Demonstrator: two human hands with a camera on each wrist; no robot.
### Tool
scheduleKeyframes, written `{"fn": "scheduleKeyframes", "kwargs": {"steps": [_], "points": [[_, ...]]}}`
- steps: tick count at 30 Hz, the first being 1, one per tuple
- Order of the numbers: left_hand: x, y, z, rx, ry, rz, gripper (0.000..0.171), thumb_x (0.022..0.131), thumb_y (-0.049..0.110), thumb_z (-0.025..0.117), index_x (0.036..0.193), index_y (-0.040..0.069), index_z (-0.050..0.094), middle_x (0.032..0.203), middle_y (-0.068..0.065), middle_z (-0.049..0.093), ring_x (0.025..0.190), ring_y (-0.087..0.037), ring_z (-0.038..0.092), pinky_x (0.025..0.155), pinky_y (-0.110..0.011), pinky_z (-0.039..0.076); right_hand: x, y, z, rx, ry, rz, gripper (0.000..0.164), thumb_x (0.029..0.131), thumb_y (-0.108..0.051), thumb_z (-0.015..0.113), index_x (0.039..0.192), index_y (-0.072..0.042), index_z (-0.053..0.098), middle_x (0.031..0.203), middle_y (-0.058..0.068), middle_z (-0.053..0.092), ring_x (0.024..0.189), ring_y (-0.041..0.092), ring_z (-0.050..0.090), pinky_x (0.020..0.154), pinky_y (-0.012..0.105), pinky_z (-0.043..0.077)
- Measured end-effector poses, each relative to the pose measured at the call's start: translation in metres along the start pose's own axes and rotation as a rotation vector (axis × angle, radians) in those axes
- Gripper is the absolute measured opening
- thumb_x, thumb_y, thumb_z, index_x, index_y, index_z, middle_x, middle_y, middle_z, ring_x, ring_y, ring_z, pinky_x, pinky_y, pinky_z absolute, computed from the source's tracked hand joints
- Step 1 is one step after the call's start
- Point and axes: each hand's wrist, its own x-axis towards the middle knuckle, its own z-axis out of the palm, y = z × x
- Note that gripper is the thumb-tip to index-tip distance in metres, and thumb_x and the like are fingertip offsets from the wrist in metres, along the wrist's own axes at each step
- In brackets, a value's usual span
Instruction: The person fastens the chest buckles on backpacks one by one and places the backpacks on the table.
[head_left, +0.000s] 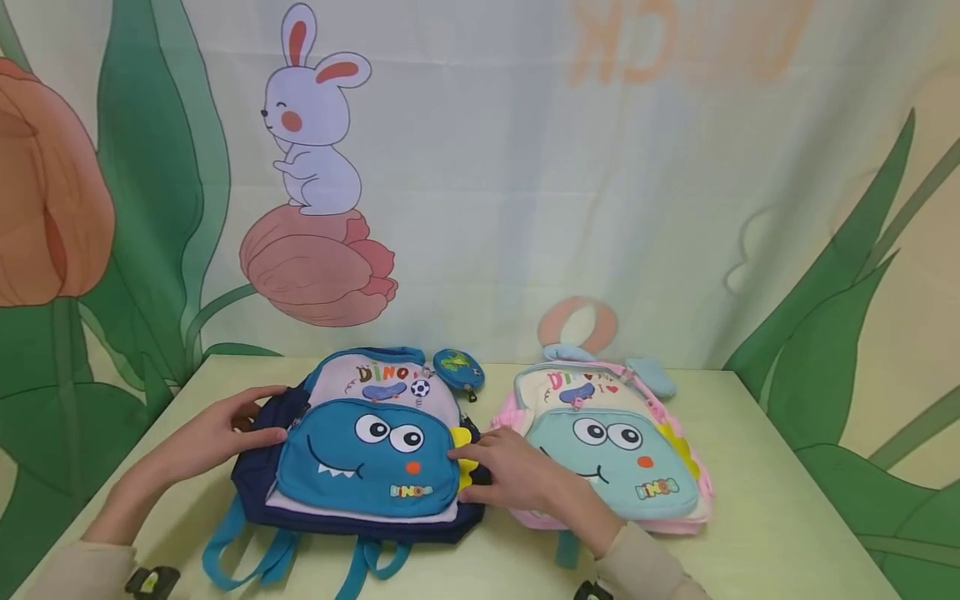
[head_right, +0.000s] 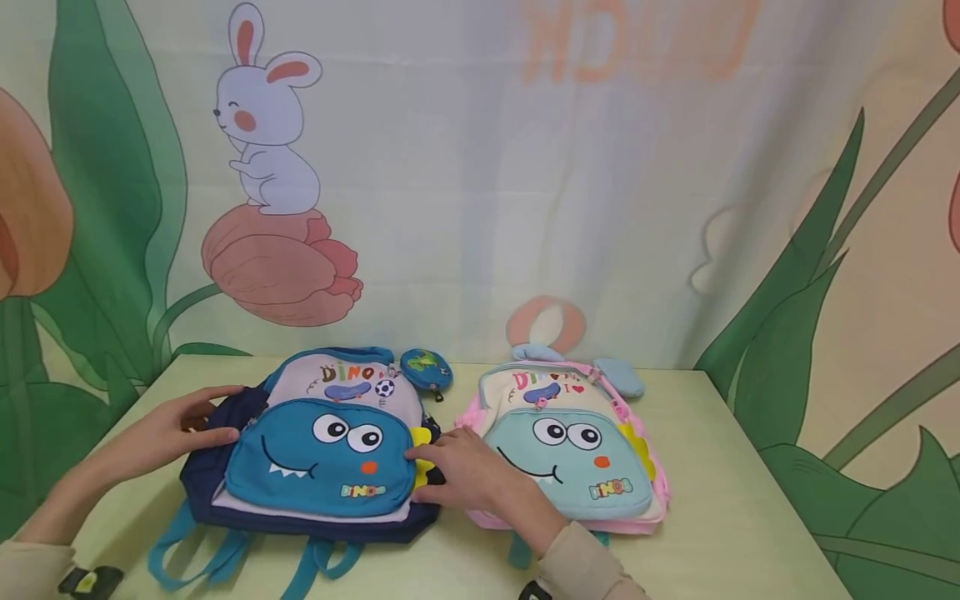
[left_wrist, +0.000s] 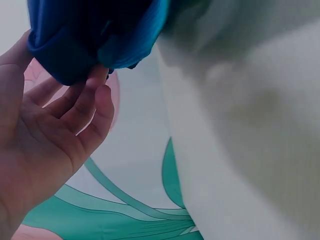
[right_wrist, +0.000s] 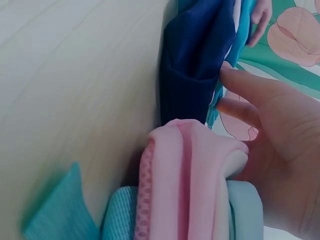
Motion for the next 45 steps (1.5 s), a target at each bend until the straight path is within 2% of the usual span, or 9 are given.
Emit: {"fn": "scheduleKeyframes", "kwargs": {"steps": [9, 16, 22, 24, 27, 30, 36, 41, 45], "points": [[-0.007, 0.02, -0.012, -0.025, 0.074, 0.09, 0.066, 0.099, 0.036, 0.06, 0.155, 0.016, 0.032, 0.121, -0.014, 0.057, 0.091, -0.017, 0.058, 0.068, -0.028, 0.05, 0.002, -0.004, 0.005, -0.03, 0.004, 0.003, 0.058, 0.091, -0.059, 0.061, 0.142, -0.033, 0.053, 0.139, -0.006, 0.06, 0.131, 0.022, 0.05, 0.115, 0.045, 0.035], [-0.011, 0.031, -0.018, -0.018, 0.116, 0.092, 0.065, 0.098, 0.036, 0.063, 0.153, 0.015, 0.036, 0.12, -0.013, 0.055, 0.088, -0.016, 0.055, 0.067, -0.027, 0.049, 0.006, -0.006, 0.007, -0.039, 0.015, -0.018, 0.059, 0.091, -0.059, 0.061, 0.143, -0.032, 0.052, 0.139, -0.004, 0.06, 0.131, 0.022, 0.05, 0.118, 0.048, 0.031], [-0.011, 0.042, -0.021, -0.001, 0.216, 0.09, 0.062, 0.095, 0.036, 0.067, 0.148, 0.014, 0.045, 0.117, -0.013, 0.053, 0.08, -0.014, 0.054, 0.062, -0.026, 0.047, 0.006, -0.016, 0.012, -0.252, 0.077, -0.023, 0.061, 0.092, -0.063, 0.056, 0.145, -0.034, 0.05, 0.136, 0.001, 0.056, 0.131, 0.026, 0.048, 0.118, 0.059, 0.024], [-0.01, 0.047, -0.022, -0.004, 0.252, 0.083, 0.06, 0.094, 0.037, 0.068, 0.146, 0.014, 0.047, 0.118, -0.014, 0.054, 0.08, -0.012, 0.056, 0.062, -0.025, 0.049, 0.006, -0.02, 0.012, -0.33, 0.129, -0.071, 0.059, 0.092, -0.06, 0.059, 0.144, -0.032, 0.051, 0.127, 0.0, 0.059, 0.123, 0.024, 0.051, 0.116, 0.055, 0.03], [-0.009, 0.056, -0.026, -0.012, 0.285, 0.071, 0.059, 0.094, 0.036, 0.068, 0.145, 0.013, 0.049, 0.12, -0.017, 0.056, 0.083, -0.013, 0.057, 0.062, -0.025, 0.051, 0.006, -0.025, 0.011, -0.371, 0.171, -0.156, 0.054, 0.094, -0.052, 0.062, 0.142, -0.031, 0.052, 0.119, -0.002, 0.061, 0.111, 0.019, 0.055, 0.109, 0.045, 0.041], [-0.008, 0.065, -0.031, -0.019, 0.286, 0.055, 0.058, 0.095, 0.036, 0.067, 0.145, 0.013, 0.049, 0.125, -0.02, 0.056, 0.091, -0.019, 0.058, 0.064, -0.023, 0.052, 0.006, -0.028, 0.01, -0.34, 0.157, -0.223, 0.049, 0.095, -0.046, 0.063, 0.141, -0.032, 0.052, 0.119, -0.003, 0.061, 0.105, 0.014, 0.057, 0.099, 0.035, 0.047], [-0.008, 0.075, -0.035, -0.013, 0.33, 0.049, 0.057, 0.095, 0.041, 0.066, 0.143, 0.014, 0.053, 0.13, -0.021, 0.06, 0.096, -0.02, 0.06, 0.068, -0.02, 0.053, 0.008, -0.029, 0.013, -0.194, 0.095, -0.252, 0.046, 0.097, -0.049, 0.058, 0.141, -0.036, 0.052, 0.116, -0.006, 0.061, 0.094, 0.005, 0.054, 0.082, 0.019, 0.048], [-0.008, 0.085, -0.034, -0.013, 0.364, 0.039, 0.057, 0.094, 0.044, 0.066, 0.141, 0.014, 0.055, 0.128, -0.021, 0.061, 0.099, -0.029, 0.059, 0.066, -0.02, 0.053, 0.01, -0.03, 0.014, -0.101, 0.036, -0.227, 0.05, 0.097, -0.057, 0.052, 0.143, -0.039, 0.049, 0.121, -0.005, 0.06, 0.09, 0.004, 0.054, 0.078, 0.018, 0.049], [-0.007, 0.093, -0.036, -0.008, 0.384, 0.035, 0.056, 0.094, 0.048, 0.064, 0.14, 0.016, 0.055, 0.123, -0.018, 0.062, 0.096, -0.024, 0.059, 0.067, -0.021, 0.052, 0.011, -0.032, 0.015, -0.04, -0.012, -0.18, 0.061, 0.091, -0.068, 0.05, 0.146, -0.042, 0.045, 0.129, -0.003, 0.057, 0.092, 0.006, 0.055, 0.08, 0.022, 0.051]]}}
